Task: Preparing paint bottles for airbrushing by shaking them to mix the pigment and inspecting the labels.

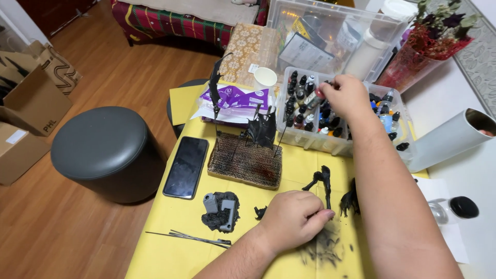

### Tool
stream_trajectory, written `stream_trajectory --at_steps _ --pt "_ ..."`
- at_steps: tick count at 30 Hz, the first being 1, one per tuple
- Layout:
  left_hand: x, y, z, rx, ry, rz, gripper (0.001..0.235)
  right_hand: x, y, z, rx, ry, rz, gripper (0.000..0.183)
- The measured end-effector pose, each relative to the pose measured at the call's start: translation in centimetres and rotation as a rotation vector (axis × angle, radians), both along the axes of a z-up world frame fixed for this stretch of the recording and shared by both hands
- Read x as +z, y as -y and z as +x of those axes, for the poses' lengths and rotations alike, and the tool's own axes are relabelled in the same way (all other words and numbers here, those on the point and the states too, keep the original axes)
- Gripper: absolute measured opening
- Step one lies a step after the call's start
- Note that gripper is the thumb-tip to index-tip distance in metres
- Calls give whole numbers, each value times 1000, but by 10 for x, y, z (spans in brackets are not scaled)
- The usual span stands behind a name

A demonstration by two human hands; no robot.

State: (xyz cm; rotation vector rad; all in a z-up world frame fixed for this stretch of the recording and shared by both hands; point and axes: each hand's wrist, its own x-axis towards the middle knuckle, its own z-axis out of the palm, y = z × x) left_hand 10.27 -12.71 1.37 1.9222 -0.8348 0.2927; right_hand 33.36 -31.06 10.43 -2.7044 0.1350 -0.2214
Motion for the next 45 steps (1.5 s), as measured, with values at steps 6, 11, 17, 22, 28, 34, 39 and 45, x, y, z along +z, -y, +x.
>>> stream_trajectory --at_steps 6,11,17,22,28,34,39,45 --pt "2 -2 1 17 -50 -25 35 -8 41 -4 -89 241 357 40" --pt "22 -4 2 63 -408 -177 23 7 30 -86 74 161 809 13" --pt "-11 6 8 -158 -754 -761 35 -16 20 -209 327 59 947 29" --pt "-20 10 6 -320 -912 -784 37 -72 33 -236 400 141 1028 31" --pt "-3 7 -2 27 -529 -506 46 -91 20 -240 339 183 1259 36" --pt "-2 3 3 107 -200 -451 39 -117 17 -230 291 105 1618 30" --pt "-1 3 2 69 -88 -420 37 -113 15 -233 242 85 1664 29" --pt "4 -10 15 78 -83 -294 21 -64 56 -248 229 361 1223 25"
